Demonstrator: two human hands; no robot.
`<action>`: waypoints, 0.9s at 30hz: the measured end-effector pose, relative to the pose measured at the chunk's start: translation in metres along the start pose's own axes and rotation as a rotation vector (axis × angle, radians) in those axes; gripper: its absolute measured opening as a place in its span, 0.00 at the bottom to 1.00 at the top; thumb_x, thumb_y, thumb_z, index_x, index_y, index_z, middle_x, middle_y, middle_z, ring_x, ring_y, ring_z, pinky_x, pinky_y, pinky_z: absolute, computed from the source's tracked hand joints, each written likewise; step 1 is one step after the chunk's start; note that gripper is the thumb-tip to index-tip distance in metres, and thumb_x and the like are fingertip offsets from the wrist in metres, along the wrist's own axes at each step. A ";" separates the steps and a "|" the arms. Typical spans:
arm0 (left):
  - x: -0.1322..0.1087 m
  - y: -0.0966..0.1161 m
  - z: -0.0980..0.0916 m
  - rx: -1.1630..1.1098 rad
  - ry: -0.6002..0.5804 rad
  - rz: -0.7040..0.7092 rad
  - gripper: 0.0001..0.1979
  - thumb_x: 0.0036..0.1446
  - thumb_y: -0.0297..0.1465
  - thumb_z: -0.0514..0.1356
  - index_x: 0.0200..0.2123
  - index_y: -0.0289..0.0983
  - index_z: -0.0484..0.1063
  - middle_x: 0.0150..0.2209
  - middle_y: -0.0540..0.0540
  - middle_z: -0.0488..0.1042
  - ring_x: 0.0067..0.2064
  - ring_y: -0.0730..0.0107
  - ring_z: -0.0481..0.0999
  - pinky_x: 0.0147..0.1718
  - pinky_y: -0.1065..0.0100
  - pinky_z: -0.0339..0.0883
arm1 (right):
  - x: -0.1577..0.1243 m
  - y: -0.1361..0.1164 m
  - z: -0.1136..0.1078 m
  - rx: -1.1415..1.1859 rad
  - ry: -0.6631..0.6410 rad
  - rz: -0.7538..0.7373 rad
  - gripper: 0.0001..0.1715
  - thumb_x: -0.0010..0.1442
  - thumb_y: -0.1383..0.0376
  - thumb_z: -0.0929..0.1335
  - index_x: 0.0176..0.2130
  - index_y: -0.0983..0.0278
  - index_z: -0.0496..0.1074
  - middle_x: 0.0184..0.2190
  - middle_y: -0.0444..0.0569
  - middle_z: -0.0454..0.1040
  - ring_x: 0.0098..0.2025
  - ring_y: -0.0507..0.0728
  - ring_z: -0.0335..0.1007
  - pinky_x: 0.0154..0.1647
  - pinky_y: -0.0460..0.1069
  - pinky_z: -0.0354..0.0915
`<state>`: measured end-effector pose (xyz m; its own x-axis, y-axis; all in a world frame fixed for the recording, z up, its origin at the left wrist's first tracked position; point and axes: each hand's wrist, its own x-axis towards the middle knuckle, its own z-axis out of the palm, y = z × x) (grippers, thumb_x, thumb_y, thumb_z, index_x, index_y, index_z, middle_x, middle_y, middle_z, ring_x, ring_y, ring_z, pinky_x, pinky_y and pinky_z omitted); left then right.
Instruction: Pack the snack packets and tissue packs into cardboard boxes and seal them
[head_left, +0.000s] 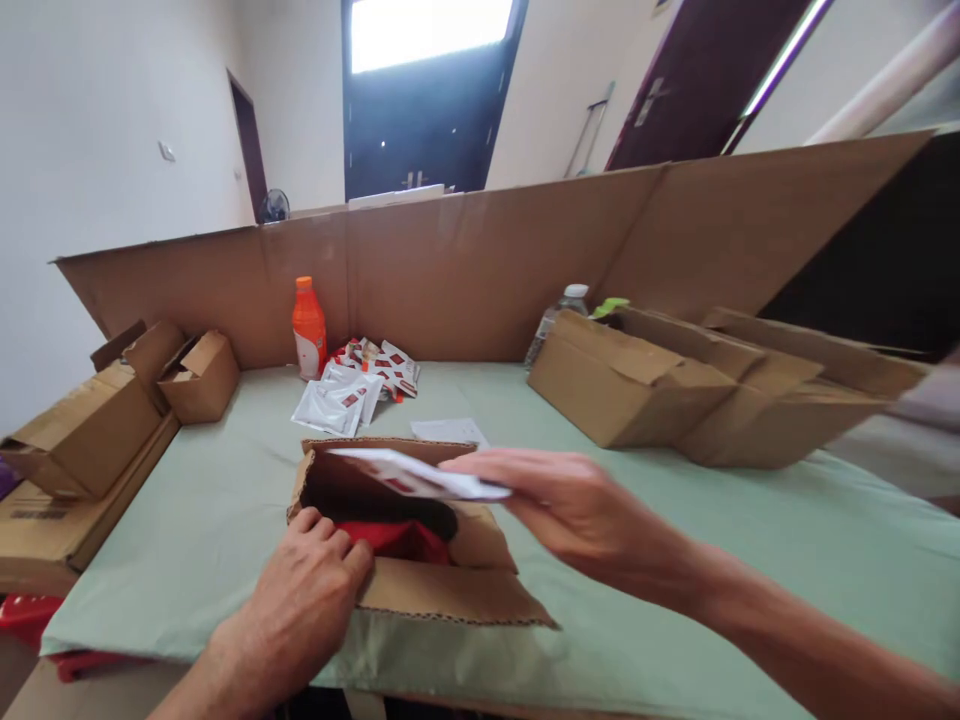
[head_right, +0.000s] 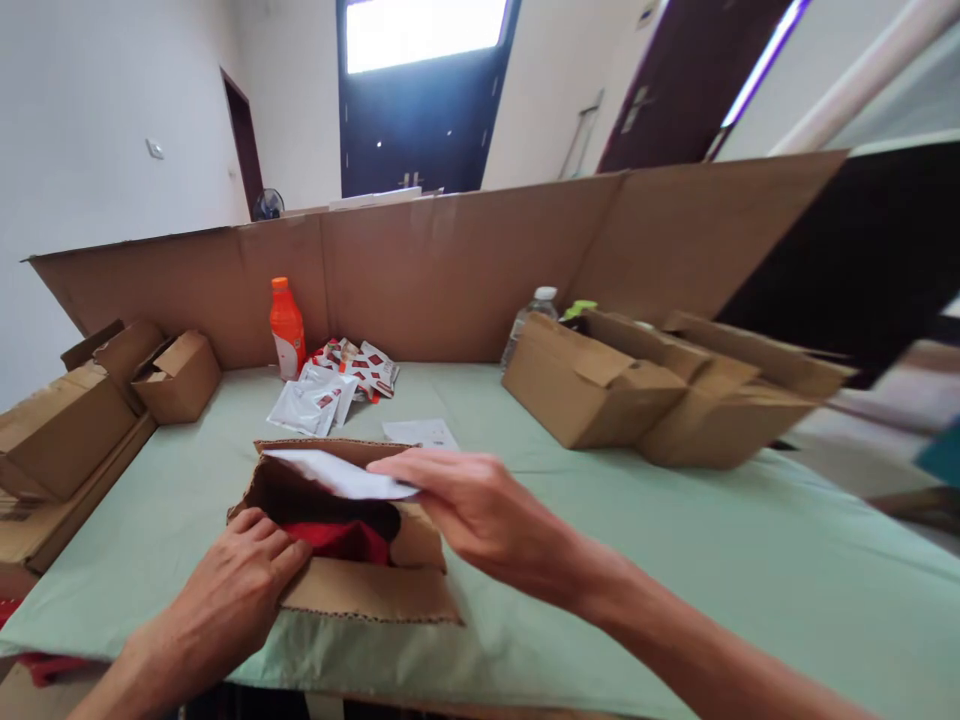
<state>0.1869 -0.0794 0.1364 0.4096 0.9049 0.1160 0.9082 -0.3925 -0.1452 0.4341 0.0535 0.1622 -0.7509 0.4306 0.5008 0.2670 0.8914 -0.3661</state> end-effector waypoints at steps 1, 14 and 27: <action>0.000 0.000 -0.001 0.001 -0.008 0.004 0.05 0.64 0.22 0.59 0.38 0.36 0.74 0.35 0.45 0.80 0.37 0.58 0.78 0.42 0.57 0.68 | 0.016 -0.005 0.009 -0.043 -0.161 0.013 0.24 0.64 0.75 0.60 0.49 0.61 0.80 0.45 0.51 0.84 0.45 0.59 0.82 0.46 0.51 0.75; -0.006 -0.009 0.003 -0.120 -0.079 -0.026 0.30 0.42 0.21 0.58 0.53 0.35 0.74 0.66 0.28 0.67 0.62 0.40 0.73 0.57 0.44 0.69 | 0.054 0.002 0.055 0.027 -0.644 0.132 0.22 0.65 0.72 0.64 0.54 0.63 0.79 0.49 0.54 0.83 0.49 0.60 0.79 0.48 0.49 0.69; -0.013 -0.041 0.047 0.054 0.303 0.160 0.26 0.51 0.27 0.57 0.55 0.43 0.71 0.53 0.43 0.81 0.48 0.56 0.81 0.48 0.60 0.74 | -0.019 0.161 0.061 -0.333 -0.398 0.550 0.32 0.56 0.75 0.68 0.60 0.63 0.73 0.60 0.61 0.74 0.60 0.65 0.71 0.58 0.58 0.67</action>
<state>0.1405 -0.0673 0.0948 0.5607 0.7395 0.3726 0.8279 -0.5087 -0.2362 0.4544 0.1806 0.0461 -0.6014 0.7984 -0.0303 0.7872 0.5856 -0.1935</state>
